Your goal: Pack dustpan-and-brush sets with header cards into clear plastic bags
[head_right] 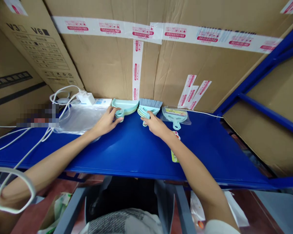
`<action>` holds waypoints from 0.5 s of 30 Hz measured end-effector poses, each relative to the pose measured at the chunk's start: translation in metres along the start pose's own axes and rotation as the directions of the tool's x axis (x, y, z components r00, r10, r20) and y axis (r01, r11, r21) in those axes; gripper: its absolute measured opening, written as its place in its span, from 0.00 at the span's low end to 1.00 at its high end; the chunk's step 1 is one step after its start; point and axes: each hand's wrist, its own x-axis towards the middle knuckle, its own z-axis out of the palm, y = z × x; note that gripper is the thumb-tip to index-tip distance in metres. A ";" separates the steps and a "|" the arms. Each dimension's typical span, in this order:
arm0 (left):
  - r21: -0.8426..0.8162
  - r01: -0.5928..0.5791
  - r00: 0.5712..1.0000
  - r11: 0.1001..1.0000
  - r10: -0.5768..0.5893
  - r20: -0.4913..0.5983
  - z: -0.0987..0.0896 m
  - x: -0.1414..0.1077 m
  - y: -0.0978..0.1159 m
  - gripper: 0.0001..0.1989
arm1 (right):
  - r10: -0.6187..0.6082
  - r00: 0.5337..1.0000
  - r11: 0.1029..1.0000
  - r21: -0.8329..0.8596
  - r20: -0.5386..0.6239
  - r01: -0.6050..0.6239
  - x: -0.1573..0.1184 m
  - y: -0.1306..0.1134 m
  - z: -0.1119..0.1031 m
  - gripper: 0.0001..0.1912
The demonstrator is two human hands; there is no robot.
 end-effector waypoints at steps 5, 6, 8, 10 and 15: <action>0.045 0.010 1.000 0.999 -0.010 0.010 -0.001 0.000 0.002 0.24 | 0.024 1.000 1.000 -0.012 0.000 -0.024 -0.002 -0.006 -0.002 0.26; 0.049 0.016 1.000 0.999 -0.016 0.014 -0.001 0.000 0.003 0.24 | 0.025 1.000 0.999 -0.023 0.000 -0.025 -0.002 -0.007 -0.002 0.25; 0.052 0.022 0.999 0.998 -0.024 0.021 -0.002 0.000 0.003 0.24 | 0.022 1.000 0.999 -0.045 -0.002 -0.022 -0.003 -0.010 -0.002 0.23; 0.049 0.022 0.999 0.999 -0.023 0.021 -0.002 0.000 0.003 0.24 | 0.030 0.999 0.997 -0.064 -0.011 -0.031 -0.003 -0.015 -0.001 0.23; 0.034 0.017 1.000 0.999 -0.018 0.025 -0.002 0.000 0.004 0.25 | 0.107 0.993 0.985 -0.134 -0.043 -0.112 -0.003 -0.028 -0.015 0.26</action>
